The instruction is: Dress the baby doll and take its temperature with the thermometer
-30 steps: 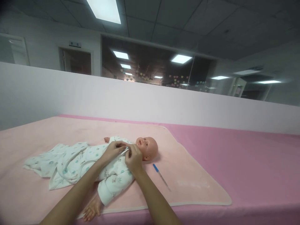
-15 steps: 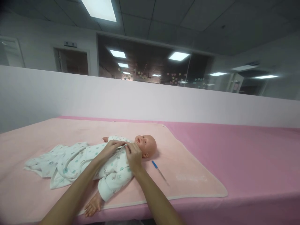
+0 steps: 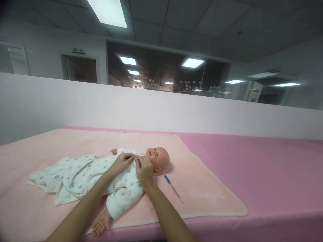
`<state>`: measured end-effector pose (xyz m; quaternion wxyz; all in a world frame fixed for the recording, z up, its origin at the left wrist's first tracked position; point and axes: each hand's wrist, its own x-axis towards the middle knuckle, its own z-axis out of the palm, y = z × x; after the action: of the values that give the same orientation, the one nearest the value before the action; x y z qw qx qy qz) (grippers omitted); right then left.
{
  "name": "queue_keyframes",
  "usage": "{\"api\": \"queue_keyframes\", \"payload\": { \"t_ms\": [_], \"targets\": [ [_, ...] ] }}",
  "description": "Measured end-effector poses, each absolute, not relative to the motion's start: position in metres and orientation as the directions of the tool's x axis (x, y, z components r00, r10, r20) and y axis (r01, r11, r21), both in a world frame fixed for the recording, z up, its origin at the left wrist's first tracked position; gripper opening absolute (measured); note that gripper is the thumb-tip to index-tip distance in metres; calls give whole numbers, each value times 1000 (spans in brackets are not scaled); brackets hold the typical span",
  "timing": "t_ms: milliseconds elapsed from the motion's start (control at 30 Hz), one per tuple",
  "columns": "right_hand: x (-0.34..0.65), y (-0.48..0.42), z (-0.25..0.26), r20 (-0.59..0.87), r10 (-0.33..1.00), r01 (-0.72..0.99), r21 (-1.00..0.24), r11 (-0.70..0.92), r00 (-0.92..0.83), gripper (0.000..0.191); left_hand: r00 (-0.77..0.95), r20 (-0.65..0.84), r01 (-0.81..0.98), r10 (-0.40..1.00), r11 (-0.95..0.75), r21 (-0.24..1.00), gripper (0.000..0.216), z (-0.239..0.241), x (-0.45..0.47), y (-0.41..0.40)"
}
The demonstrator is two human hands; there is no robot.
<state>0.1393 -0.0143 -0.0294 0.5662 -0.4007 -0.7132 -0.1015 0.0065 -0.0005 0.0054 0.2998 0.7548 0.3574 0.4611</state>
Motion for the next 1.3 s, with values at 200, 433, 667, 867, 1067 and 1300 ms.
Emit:
{"api": "queue_keyframes", "payload": {
  "t_ms": [200, 433, 667, 867, 1067, 1300],
  "targets": [
    [139, -15, -29, 879, 472, 691, -301, 658, -67, 22, 275, 495, 351, 824, -566, 746, 28, 2, 8, 0],
    [138, -15, -28, 881, 471, 693, -312, 650, -45, 18, 319, 498, 195, 806, -570, 798, 28, 5, 9, 0],
    [139, -11, -32, 880, 461, 737, -235, 633, -116, 22, 317, 523, 299, 792, -606, 737, 34, -3, 7, 3],
    [140, -10, -33, 872, 460, 776, -169, 608, -170, 25, 222, 568, 492, 793, -594, 637, 32, -3, 8, -3],
    [139, -11, -33, 869, 470, 736, -218, 640, -152, 28, 203, 578, 505, 790, -591, 629, 29, -4, 9, -3],
    [137, -13, -32, 846, 511, 742, -243, 624, -153, 31, 268, 559, 487, 785, -611, 624, 25, -5, 7, 1]
  ]
}}
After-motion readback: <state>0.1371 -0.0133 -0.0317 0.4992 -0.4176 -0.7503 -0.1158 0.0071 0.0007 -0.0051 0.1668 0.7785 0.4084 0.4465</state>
